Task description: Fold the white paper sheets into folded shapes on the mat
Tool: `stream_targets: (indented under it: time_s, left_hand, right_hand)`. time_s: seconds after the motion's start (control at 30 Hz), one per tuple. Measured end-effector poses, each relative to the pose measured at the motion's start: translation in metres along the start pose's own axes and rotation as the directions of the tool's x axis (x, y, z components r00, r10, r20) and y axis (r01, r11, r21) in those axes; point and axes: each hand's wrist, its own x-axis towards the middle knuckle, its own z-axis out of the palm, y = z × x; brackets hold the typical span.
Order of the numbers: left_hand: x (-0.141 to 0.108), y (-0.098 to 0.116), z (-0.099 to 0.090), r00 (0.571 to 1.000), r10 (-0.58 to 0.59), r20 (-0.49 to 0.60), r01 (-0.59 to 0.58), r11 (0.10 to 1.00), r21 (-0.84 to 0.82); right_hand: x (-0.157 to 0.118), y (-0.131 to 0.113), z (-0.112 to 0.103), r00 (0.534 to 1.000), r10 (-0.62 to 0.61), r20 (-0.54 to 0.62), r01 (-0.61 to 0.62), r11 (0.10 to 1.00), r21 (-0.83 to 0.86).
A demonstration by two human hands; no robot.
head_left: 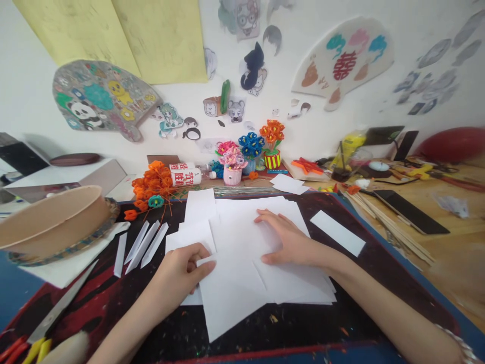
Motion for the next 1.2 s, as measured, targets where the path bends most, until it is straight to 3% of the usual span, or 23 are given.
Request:
stream_targets:
  time_s: [0.13,0.23,0.3,0.43,0.5,0.6,0.77,0.93,1.07,1.2]
  left_hand:
    - [-0.004,0.005,0.000,0.997,0.076,0.008,-0.075,0.996,-0.056]
    - [-0.003,0.006,-0.003,0.990,0.115,-0.085,-0.117,0.993,-0.010]
    - [-0.002,0.005,-0.009,0.975,0.133,-0.181,-0.116,0.988,0.098]
    - [-0.001,0.000,-0.031,0.918,0.139,-0.372,0.004,0.934,0.358]
    - [0.000,-0.006,-0.041,0.903,0.119,-0.412,0.082,0.896,0.437]
    - [0.004,-0.017,-0.047,0.904,0.178,-0.389,0.072,0.833,0.549]
    - [0.011,-0.024,-0.039,0.894,0.232,-0.384,0.062,0.783,0.619]
    - [0.011,-0.015,-0.033,0.918,0.208,-0.339,0.054,0.779,0.625]
    - [0.005,-0.005,-0.030,0.910,0.224,-0.348,0.054,0.769,0.637]
    - [0.001,0.015,-0.025,0.918,0.233,-0.322,-0.019,0.836,0.549]
  right_hand:
    - [-0.001,0.001,-0.002,0.995,-0.038,-0.095,0.046,0.995,0.084]
    - [-0.002,0.002,-0.008,0.984,-0.044,-0.172,0.057,0.996,0.071]
    - [-0.003,0.002,-0.014,0.986,-0.037,-0.160,0.037,0.999,-0.003]
    - [-0.007,0.004,-0.021,0.996,-0.014,-0.091,0.001,0.990,-0.138]
    - [-0.008,0.006,-0.021,0.996,-0.009,-0.086,-0.005,0.987,-0.163]
    - [-0.008,0.009,-0.021,0.997,-0.016,-0.080,0.005,0.990,-0.143]
    - [-0.007,0.010,-0.019,0.996,0.009,-0.091,-0.013,0.999,-0.045]
    - [-0.006,0.006,-0.015,0.994,0.056,-0.091,-0.051,0.997,0.054]
    - [-0.006,0.004,-0.013,0.993,0.041,-0.111,-0.035,0.998,0.052]
    - [-0.010,0.001,-0.017,0.998,0.016,-0.065,-0.016,1.000,-0.010]
